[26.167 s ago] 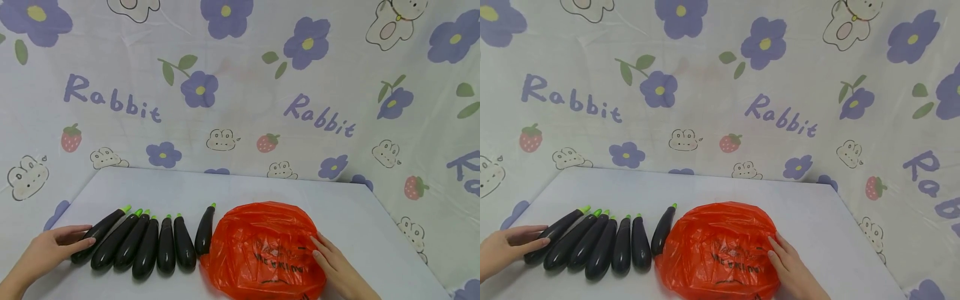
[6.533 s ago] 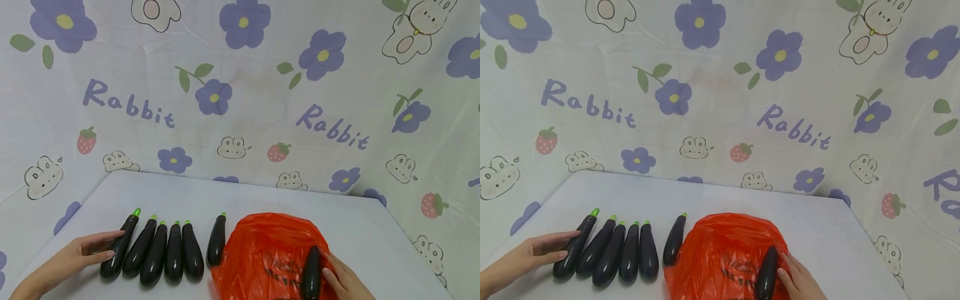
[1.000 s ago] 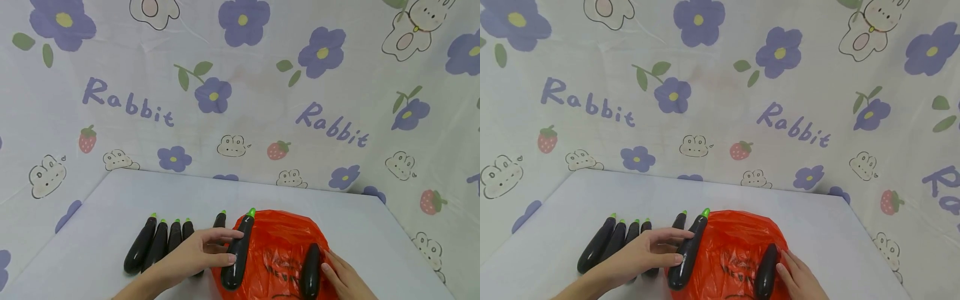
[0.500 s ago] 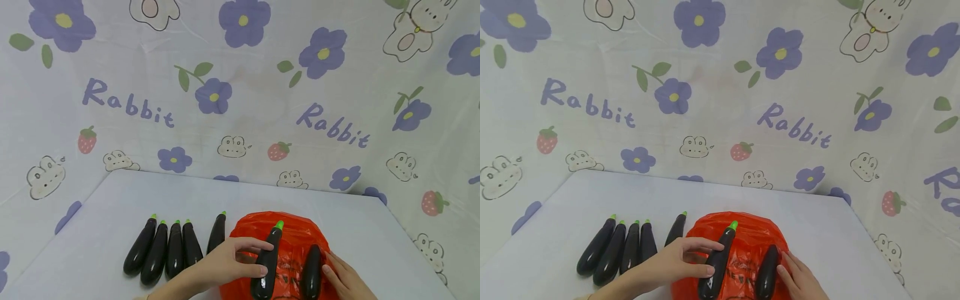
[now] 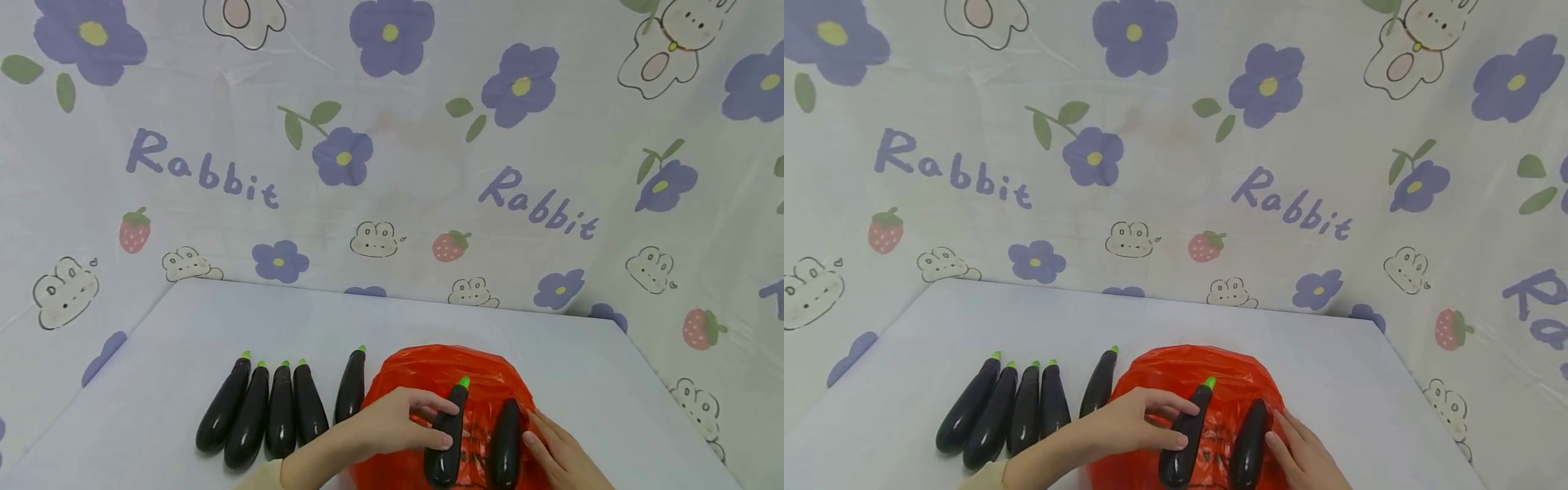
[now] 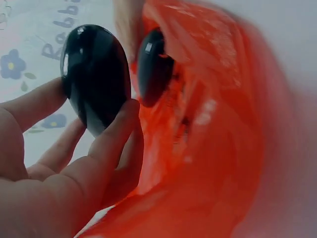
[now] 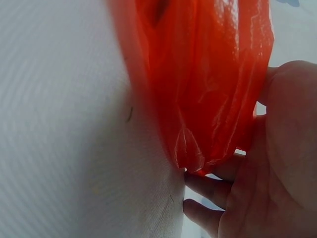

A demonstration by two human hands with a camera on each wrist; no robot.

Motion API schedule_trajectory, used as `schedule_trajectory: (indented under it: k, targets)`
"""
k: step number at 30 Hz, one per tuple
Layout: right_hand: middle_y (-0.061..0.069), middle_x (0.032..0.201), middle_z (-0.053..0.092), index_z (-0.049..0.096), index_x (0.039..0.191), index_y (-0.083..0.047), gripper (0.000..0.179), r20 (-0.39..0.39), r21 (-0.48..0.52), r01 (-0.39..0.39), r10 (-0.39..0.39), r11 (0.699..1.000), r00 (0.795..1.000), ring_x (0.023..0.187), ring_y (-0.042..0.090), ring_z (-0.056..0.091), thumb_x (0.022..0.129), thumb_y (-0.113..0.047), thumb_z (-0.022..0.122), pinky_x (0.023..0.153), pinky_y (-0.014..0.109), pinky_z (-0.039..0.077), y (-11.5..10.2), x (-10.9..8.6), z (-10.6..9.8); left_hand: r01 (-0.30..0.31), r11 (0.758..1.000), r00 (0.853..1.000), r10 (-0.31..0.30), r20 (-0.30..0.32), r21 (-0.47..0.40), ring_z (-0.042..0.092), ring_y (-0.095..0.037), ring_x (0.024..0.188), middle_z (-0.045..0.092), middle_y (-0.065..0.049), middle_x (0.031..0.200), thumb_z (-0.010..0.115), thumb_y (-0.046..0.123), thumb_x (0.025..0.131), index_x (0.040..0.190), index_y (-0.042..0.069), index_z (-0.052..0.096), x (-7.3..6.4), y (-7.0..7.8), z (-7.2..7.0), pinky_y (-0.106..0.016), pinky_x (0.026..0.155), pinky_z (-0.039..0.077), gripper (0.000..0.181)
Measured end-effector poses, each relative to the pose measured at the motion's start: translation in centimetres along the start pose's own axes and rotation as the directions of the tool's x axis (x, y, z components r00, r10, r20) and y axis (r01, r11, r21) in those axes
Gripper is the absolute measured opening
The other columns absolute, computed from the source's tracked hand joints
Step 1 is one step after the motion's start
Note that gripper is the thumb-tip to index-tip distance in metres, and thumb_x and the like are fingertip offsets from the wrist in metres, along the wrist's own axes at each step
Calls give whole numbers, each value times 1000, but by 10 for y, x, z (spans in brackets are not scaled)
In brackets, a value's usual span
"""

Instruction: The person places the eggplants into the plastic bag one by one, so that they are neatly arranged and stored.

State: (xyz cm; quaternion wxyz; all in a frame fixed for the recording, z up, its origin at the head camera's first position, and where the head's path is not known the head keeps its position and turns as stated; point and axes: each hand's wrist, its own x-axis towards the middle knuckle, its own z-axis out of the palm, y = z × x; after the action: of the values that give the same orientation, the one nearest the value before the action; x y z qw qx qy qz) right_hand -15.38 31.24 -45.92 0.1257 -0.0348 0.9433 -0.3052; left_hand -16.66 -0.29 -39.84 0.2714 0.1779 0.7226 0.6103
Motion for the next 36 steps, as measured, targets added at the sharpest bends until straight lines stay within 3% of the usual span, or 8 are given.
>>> schedule_trajectory:
  k: [6,13,23,36]
  targets:
    - [29,152,29,30,151,5,78,2,-13,8,-8,1000,1000,136,52,26,102,-56,37,102,68,27,1,1,-1,44,997,996,-39,83,-60,61,-25,92,64,-9,102,71,1,88,118,11,72,11,-7,5,-43,78,57,31]
    - [28,153,28,28,152,3,80,5,-9,-11,11,1000,1000,137,52,24,101,-58,36,102,68,26,2,0,-3,60,998,992,-59,112,-9,62,-22,90,65,-5,100,72,3,88,119,12,71,27,-12,18,-42,78,57,32]
    - [27,153,29,28,152,1,79,-9,-18,-10,10,1000,1000,137,52,25,101,-58,37,103,68,25,0,-1,1,83,995,992,-88,89,53,61,-22,86,64,-5,95,73,3,87,116,11,72,37,-10,32,-42,79,56,30]
    - [25,154,28,28,153,-1,81,-16,-11,-39,39,999,999,137,52,25,99,-61,37,102,68,26,0,-2,2,47,994,999,-46,-15,98,61,-25,96,66,-5,109,77,3,83,112,15,74,51,-14,44,-46,80,56,32]
